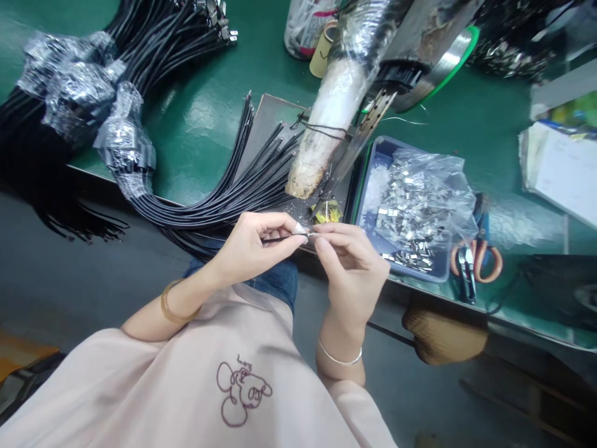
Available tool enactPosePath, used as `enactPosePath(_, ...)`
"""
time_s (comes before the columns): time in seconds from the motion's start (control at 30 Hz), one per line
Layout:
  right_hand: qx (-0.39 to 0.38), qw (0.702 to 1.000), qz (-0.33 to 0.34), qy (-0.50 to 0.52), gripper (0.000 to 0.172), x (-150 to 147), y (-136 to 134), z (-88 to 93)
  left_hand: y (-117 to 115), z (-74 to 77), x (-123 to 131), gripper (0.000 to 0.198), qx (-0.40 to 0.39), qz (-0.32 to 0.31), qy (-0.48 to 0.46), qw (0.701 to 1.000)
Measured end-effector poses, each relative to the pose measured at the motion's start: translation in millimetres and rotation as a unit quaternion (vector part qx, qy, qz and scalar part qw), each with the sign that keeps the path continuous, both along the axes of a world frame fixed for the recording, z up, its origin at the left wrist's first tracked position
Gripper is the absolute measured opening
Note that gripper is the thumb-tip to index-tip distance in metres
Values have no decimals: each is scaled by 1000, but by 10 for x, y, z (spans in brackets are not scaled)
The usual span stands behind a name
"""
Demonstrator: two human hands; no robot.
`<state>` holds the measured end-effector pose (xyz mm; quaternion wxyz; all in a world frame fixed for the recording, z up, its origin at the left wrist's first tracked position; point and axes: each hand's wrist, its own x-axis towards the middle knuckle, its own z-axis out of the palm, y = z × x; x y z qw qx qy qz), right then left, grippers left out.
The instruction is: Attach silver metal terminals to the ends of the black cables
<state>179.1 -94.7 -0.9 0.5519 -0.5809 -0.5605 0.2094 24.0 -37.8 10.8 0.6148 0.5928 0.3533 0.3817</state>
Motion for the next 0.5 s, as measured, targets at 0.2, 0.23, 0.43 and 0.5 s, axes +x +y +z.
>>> enactPosePath(0.2,-13,999,16,28,9,-14,0,9,-14,-21,-29,11,102,7,48,994)
enactPosePath(0.23,-12,999,14,28,9,-18,-4,7,-15,-25,-30,11,114,8,53,992)
enactPosePath(0.43,-4,1000,19,22,10,-6,-11,16,-15,-43,-43,11,160,7,61,985)
enactPosePath(0.5,-3,1000,19,21,10,0,-8,19,-20,-56,-46,11,179,7,63,982)
